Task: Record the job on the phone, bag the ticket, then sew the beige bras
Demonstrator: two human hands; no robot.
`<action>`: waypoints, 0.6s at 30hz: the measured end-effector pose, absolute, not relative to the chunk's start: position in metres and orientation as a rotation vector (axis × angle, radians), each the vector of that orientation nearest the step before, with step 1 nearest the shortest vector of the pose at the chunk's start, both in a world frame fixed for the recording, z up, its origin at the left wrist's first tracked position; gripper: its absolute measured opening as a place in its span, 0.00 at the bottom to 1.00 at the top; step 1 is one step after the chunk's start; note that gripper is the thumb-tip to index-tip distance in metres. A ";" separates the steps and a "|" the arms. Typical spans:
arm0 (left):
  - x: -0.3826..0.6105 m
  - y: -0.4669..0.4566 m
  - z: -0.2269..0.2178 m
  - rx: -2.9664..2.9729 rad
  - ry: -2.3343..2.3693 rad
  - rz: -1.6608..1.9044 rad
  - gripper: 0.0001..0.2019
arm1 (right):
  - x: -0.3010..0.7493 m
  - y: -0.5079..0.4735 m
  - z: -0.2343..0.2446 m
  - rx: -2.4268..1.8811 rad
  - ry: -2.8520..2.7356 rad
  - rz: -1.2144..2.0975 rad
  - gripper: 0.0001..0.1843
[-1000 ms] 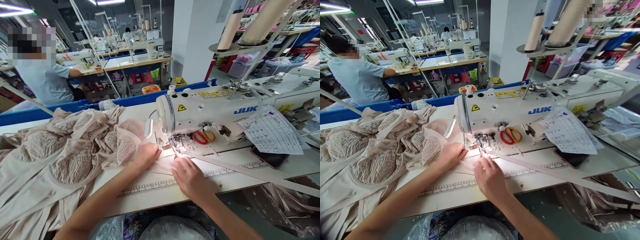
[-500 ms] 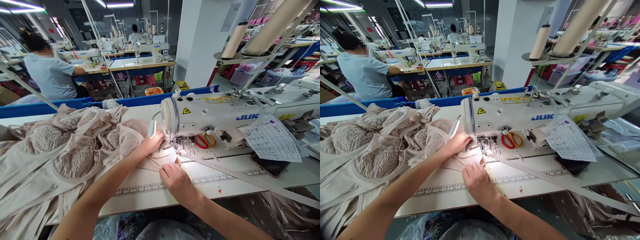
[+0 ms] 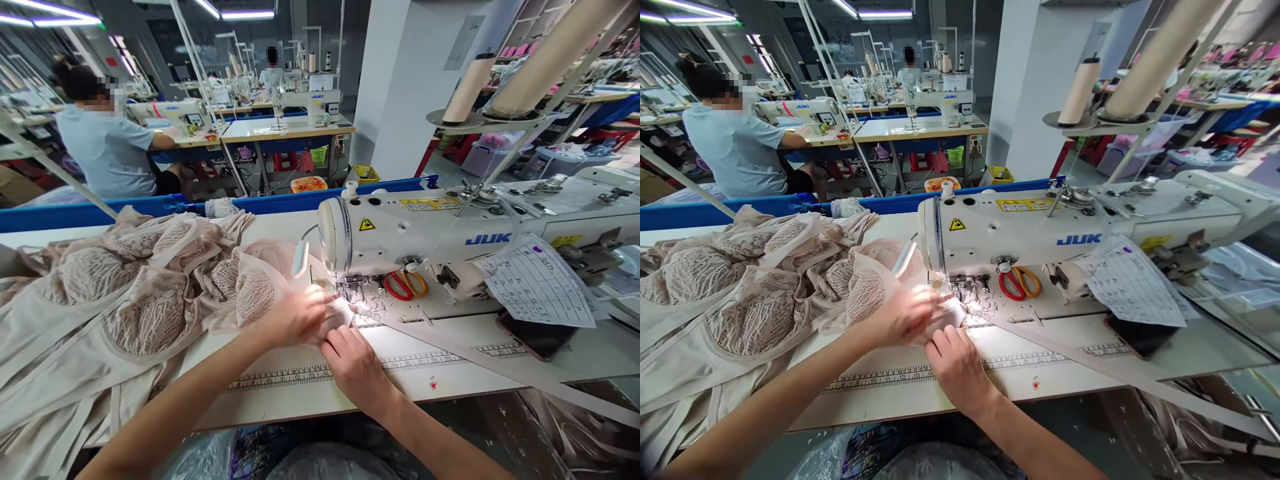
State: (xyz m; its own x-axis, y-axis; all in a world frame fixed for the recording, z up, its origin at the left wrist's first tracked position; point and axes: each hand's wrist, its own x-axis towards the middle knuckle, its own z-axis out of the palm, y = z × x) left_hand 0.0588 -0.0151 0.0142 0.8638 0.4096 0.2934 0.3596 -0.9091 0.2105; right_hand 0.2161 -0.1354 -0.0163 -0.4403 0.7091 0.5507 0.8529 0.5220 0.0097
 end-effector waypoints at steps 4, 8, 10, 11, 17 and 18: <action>0.034 -0.044 0.009 3.007 0.250 0.324 0.20 | 0.223 -0.136 -0.019 -1.225 -2.299 -0.349 0.15; 0.038 -0.058 0.007 3.046 0.543 0.233 0.23 | 0.242 -0.135 -0.014 -1.241 -2.316 -0.286 0.14; 0.048 -0.062 0.005 3.019 0.637 0.316 0.22 | 0.253 -0.135 -0.012 -1.263 -2.322 -0.267 0.12; 0.053 -0.063 0.003 3.006 0.664 0.388 0.20 | 0.257 -0.135 -0.011 -1.273 -2.323 -0.260 0.12; 0.072 -0.059 -0.009 2.994 0.729 0.401 0.21 | 0.274 -0.137 -0.012 -1.264 -2.282 -0.235 0.12; 0.073 -0.058 -0.011 3.005 0.740 0.360 0.22 | 0.275 -0.137 -0.013 -1.253 -2.271 -0.233 0.13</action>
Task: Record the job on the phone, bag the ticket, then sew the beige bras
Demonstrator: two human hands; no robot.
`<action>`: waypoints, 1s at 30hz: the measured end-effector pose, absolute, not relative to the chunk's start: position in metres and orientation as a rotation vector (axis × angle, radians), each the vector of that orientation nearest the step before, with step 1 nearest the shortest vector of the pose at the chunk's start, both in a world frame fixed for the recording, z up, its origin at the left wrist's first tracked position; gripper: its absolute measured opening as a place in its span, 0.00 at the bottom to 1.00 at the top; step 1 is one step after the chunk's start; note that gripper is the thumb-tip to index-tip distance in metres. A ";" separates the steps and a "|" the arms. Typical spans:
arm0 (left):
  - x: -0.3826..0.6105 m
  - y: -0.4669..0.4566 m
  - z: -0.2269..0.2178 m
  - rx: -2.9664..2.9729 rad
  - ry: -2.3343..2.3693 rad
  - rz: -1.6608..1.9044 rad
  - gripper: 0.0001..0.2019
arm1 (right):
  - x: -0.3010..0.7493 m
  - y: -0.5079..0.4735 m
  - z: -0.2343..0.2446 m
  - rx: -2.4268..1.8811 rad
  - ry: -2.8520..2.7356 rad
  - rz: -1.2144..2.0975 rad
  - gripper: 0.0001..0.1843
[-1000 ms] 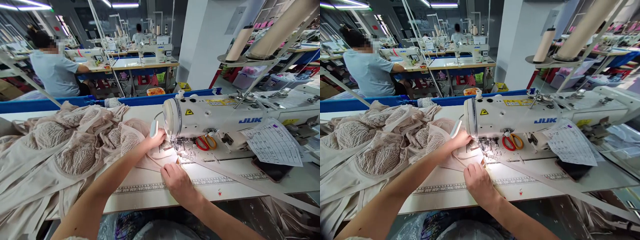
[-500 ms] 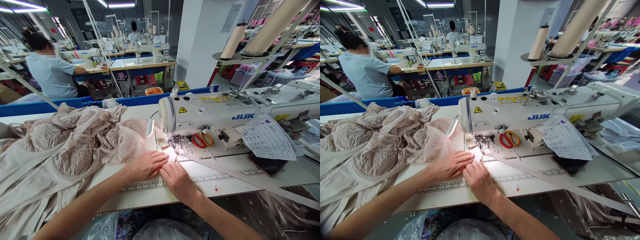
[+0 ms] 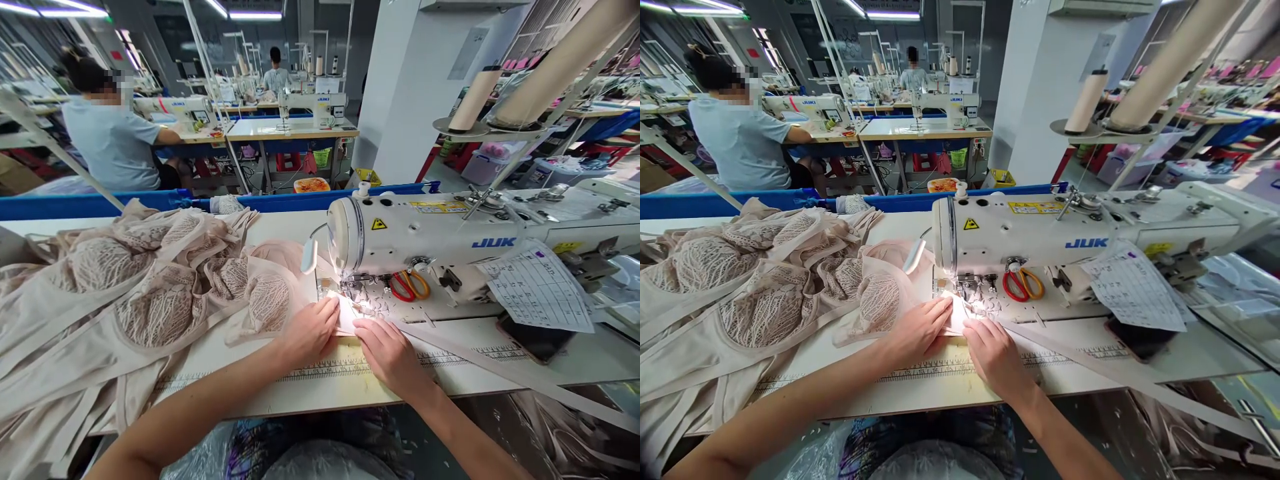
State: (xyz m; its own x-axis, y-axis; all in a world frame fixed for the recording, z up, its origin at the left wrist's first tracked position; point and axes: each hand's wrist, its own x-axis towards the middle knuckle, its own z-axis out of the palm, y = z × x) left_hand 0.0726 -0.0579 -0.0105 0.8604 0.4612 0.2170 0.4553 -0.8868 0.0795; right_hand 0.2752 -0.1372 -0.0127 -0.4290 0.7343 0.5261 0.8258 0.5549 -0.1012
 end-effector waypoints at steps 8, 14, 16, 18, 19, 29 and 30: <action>0.077 -0.057 -0.008 3.030 0.796 0.301 0.24 | 0.280 -0.136 -0.013 -1.205 -2.258 -0.234 0.16; 0.081 -0.054 -0.004 3.043 0.797 0.287 0.22 | 0.281 -0.133 -0.012 -1.194 -2.278 -0.250 0.16; 0.082 -0.052 -0.004 3.047 0.797 0.311 0.22 | 0.280 -0.133 -0.012 -1.199 -2.275 -0.259 0.16; 0.082 -0.051 -0.005 3.036 0.798 0.340 0.23 | 0.279 -0.133 -0.011 -1.206 -2.268 -0.266 0.16; 0.083 -0.050 -0.006 3.029 0.799 0.351 0.23 | 0.278 -0.133 -0.011 -1.215 -2.261 -0.268 0.16; 0.084 -0.044 -0.015 3.035 0.812 0.388 0.26 | 0.274 -0.128 -0.010 -1.228 -2.259 -0.352 0.18; 0.084 -0.044 -0.016 3.035 0.808 0.393 0.27 | 0.274 -0.128 -0.010 -1.227 -2.252 -0.349 0.18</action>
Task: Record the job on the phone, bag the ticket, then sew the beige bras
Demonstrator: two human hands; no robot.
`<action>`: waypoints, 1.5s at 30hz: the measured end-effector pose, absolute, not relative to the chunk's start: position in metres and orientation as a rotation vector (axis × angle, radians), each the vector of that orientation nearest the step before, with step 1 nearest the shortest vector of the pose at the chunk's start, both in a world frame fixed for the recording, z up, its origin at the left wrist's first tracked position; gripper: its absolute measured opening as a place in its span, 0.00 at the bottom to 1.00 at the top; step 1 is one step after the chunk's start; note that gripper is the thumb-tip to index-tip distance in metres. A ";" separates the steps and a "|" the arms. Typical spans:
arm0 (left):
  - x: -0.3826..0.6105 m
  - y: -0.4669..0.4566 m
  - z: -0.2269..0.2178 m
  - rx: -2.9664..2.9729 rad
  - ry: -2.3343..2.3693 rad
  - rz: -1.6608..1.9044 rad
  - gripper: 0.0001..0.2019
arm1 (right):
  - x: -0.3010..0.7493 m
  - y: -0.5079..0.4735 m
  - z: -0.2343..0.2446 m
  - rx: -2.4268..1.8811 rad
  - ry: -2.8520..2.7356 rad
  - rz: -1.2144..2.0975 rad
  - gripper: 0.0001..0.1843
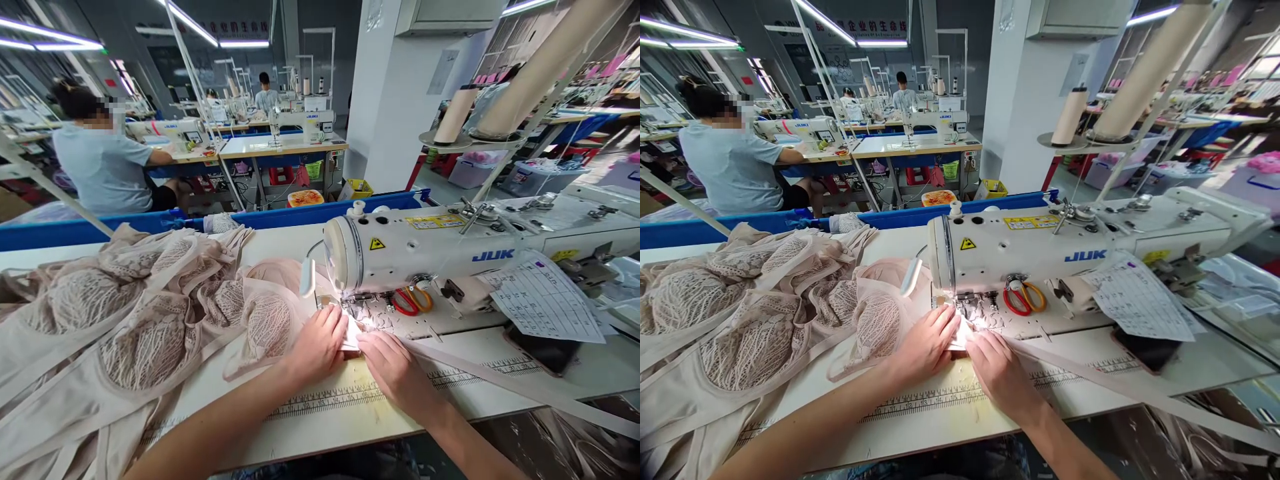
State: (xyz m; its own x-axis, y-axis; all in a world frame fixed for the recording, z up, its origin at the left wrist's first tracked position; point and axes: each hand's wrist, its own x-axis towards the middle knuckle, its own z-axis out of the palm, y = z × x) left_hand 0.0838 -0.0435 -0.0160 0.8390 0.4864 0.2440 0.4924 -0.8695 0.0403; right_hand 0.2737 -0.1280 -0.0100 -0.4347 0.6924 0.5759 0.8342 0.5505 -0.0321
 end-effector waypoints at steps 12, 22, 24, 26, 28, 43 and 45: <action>0.085 -0.038 -0.025 -2.985 -0.822 -0.432 0.30 | 0.273 -0.127 -0.013 -1.242 -2.226 -0.346 0.17; 0.084 -0.033 -0.025 -2.986 -0.813 -0.523 0.26 | 0.269 -0.123 -0.014 -1.280 -2.239 -0.377 0.18; 0.082 -0.029 -0.025 -2.989 -0.796 -0.546 0.25 | 0.267 -0.121 -0.014 -1.279 -2.242 -0.418 0.17; 0.079 -0.025 -0.023 -2.995 -0.756 -0.608 0.24 | 0.264 -0.118 -0.015 -1.275 -2.244 -0.462 0.17; 0.077 -0.021 -0.020 -3.011 -0.644 -0.672 0.19 | 0.262 -0.114 -0.014 -1.270 -2.247 -0.502 0.17; 0.073 -0.004 -0.019 -2.859 -0.378 -0.649 0.14 | 0.256 -0.111 -0.013 -1.301 -2.230 -0.594 0.15; 0.073 -0.002 -0.018 -2.890 -0.399 -0.617 0.15 | 0.256 -0.112 -0.013 -1.295 -2.236 -0.569 0.15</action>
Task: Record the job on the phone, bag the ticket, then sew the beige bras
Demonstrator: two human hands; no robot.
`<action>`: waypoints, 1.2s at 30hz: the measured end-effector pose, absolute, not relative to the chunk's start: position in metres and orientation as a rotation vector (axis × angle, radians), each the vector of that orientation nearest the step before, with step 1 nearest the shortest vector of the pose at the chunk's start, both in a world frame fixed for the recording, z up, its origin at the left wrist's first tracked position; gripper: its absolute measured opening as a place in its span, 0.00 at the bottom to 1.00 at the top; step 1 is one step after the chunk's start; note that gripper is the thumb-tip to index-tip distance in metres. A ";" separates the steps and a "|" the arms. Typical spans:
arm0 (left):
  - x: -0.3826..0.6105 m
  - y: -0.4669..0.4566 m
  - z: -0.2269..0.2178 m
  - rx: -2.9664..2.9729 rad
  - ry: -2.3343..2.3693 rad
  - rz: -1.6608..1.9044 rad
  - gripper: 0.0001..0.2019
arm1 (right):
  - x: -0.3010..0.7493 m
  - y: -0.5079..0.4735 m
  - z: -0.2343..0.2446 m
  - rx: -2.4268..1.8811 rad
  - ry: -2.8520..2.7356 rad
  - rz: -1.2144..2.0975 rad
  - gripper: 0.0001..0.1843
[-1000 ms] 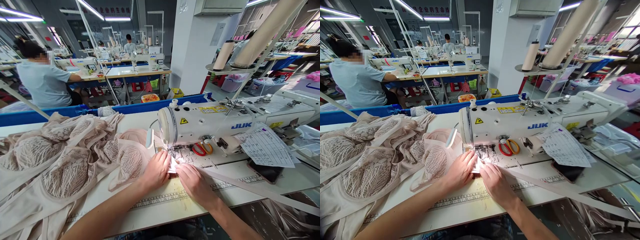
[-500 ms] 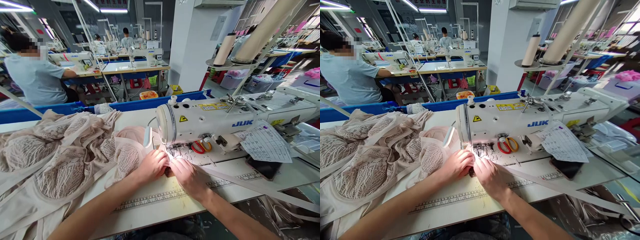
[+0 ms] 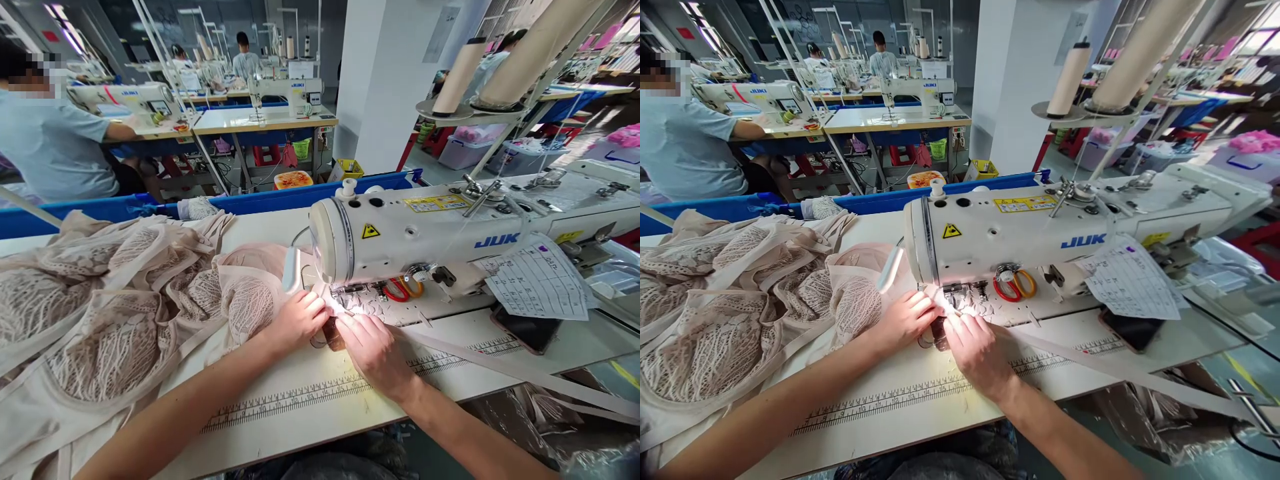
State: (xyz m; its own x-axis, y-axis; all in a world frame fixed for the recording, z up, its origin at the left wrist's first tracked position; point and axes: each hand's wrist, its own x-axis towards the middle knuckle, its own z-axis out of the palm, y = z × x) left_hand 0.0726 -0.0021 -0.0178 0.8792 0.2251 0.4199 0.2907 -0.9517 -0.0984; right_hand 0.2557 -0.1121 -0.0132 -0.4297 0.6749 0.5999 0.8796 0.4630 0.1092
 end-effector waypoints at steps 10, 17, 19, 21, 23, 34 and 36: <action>0.075 0.005 -0.013 -2.918 -0.495 -0.472 0.15 | 0.257 -0.112 -0.008 -1.285 -2.230 -0.424 0.15; 0.077 0.012 -0.014 -2.963 -0.555 -0.478 0.14 | 0.259 -0.112 -0.008 -1.278 -2.230 -0.383 0.15; 0.078 0.015 -0.015 -2.967 -0.578 -0.485 0.14 | 0.259 -0.113 -0.008 -1.279 -2.229 -0.374 0.15; 0.079 0.018 -0.015 -2.959 -0.617 -0.458 0.15 | 0.259 -0.113 -0.007 -1.278 -2.223 -0.366 0.14; 0.081 0.022 -0.017 -2.948 -0.680 -0.439 0.16 | 0.259 -0.113 -0.007 -1.278 -2.216 -0.357 0.14; 0.087 0.001 0.015 -2.933 -0.972 -0.528 0.15 | 0.266 -0.114 -0.012 -1.229 -2.208 -0.300 0.15; 0.078 -0.023 0.022 -2.905 -0.986 -0.464 0.14 | 0.267 -0.114 -0.012 -1.207 -2.208 -0.302 0.15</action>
State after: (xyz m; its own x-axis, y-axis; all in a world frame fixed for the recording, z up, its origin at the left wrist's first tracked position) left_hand 0.0783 -0.0230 0.0225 0.7535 0.5889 0.2923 0.6005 -0.7975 0.0588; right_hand 0.2671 -0.1138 -0.0116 -0.4084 0.6874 0.6005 0.8236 0.5612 -0.0822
